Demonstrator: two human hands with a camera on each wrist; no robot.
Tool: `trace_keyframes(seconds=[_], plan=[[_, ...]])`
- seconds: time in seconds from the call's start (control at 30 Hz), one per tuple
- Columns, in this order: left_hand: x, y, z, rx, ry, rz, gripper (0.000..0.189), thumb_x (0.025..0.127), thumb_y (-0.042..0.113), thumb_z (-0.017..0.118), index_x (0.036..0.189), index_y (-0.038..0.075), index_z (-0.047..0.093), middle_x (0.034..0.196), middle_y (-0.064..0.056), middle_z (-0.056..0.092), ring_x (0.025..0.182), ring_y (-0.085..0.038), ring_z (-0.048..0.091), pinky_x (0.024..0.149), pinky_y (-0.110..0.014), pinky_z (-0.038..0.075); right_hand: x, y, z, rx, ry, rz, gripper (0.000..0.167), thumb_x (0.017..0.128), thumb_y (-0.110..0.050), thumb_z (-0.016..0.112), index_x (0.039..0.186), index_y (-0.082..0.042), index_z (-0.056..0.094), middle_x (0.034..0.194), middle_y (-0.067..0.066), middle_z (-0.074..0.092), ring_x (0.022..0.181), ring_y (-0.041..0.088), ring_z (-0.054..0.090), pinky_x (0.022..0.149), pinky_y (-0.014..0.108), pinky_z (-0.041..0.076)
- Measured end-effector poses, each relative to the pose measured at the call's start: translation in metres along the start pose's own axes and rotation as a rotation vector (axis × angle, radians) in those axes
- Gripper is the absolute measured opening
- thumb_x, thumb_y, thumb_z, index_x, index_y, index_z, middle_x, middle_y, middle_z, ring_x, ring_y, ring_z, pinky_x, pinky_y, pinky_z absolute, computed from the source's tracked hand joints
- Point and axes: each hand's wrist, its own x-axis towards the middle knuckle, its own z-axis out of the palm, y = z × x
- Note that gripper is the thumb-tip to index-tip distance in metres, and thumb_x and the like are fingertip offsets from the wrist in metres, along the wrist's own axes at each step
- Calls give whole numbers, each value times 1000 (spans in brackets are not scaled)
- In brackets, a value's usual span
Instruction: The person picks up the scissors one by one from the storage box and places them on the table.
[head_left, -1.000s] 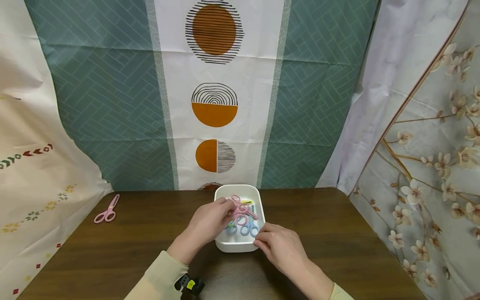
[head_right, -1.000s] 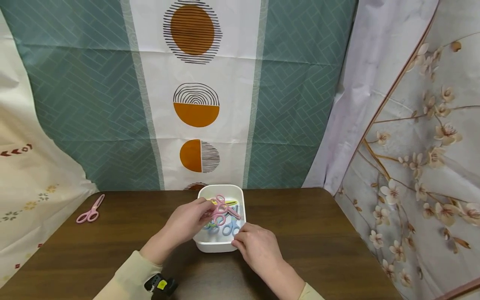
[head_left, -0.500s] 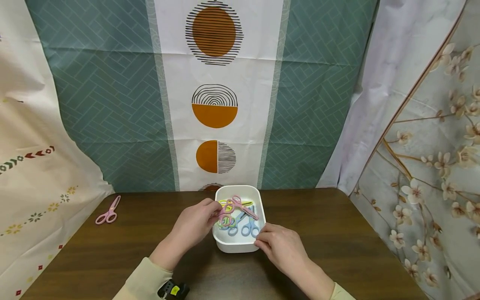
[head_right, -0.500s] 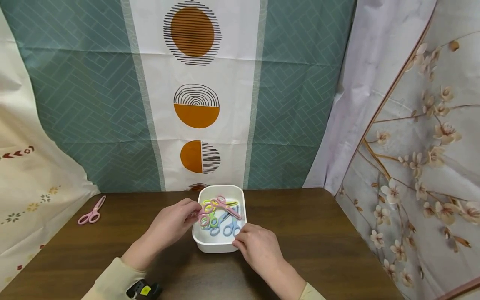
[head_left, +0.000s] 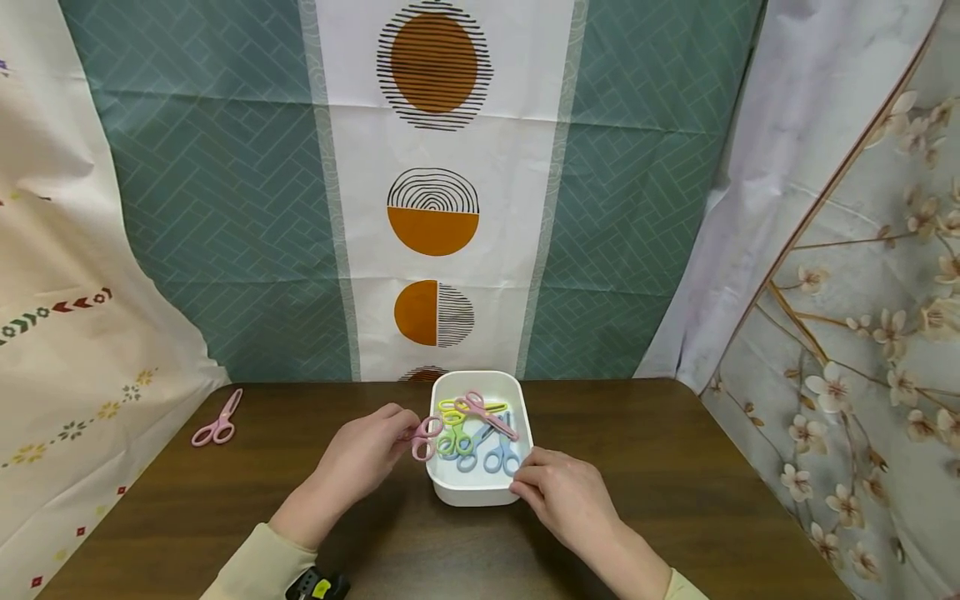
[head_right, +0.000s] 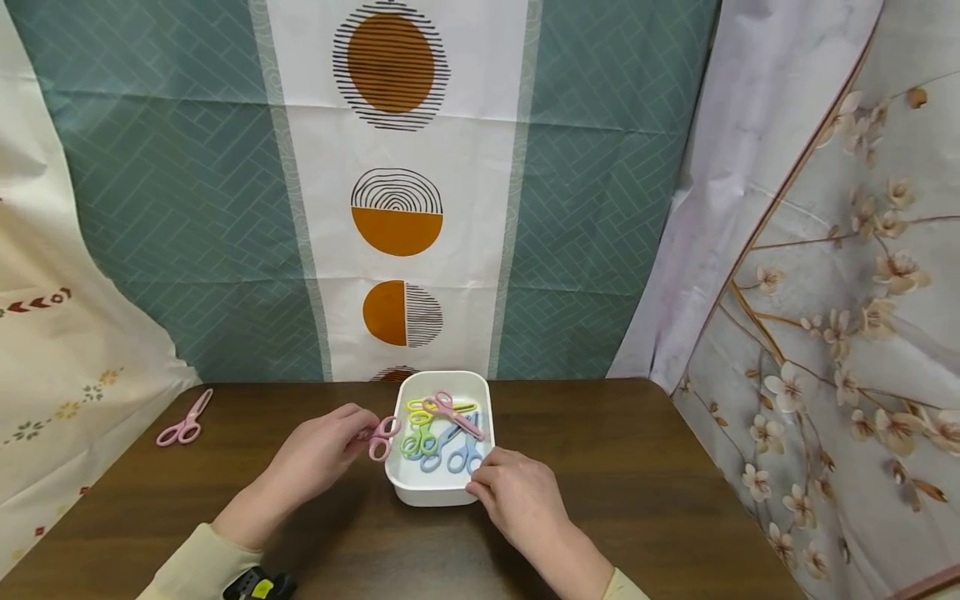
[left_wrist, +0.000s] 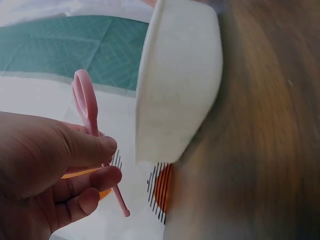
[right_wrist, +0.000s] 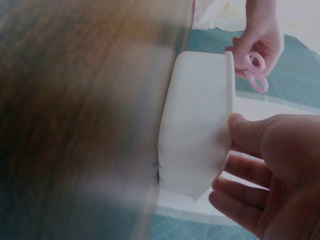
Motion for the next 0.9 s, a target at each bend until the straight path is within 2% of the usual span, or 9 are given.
trace_keyframes(seconds=[0.43, 0.7, 0.9], plan=[[-8, -20, -1, 29, 4, 71, 29, 87, 4, 94, 99, 22, 74, 98, 5, 70, 78, -10, 59, 71, -29, 57, -1, -1, 0, 5, 5, 14, 8, 92, -26, 92, 93, -22, 85, 96, -12, 72, 87, 10, 69, 72, 34, 59], [-11, -37, 3, 73, -11, 56, 31, 86, 4, 94, 95, 23, 72, 90, 8, 64, 72, -10, 54, 66, -29, 53, 1, -2, -1, 7, -3, 10, 7, 92, -26, 91, 93, -22, 85, 96, -10, 72, 88, 11, 69, 72, 35, 59], [-15, -48, 7, 70, -43, 65, 32, 87, 4, 93, 89, 26, 70, 84, 10, 62, 68, -9, 51, 64, -29, 49, 1, -2, 0, 1, 5, 9, 8, 92, -26, 92, 92, -23, 85, 95, -12, 72, 86, 10, 68, 71, 34, 58]])
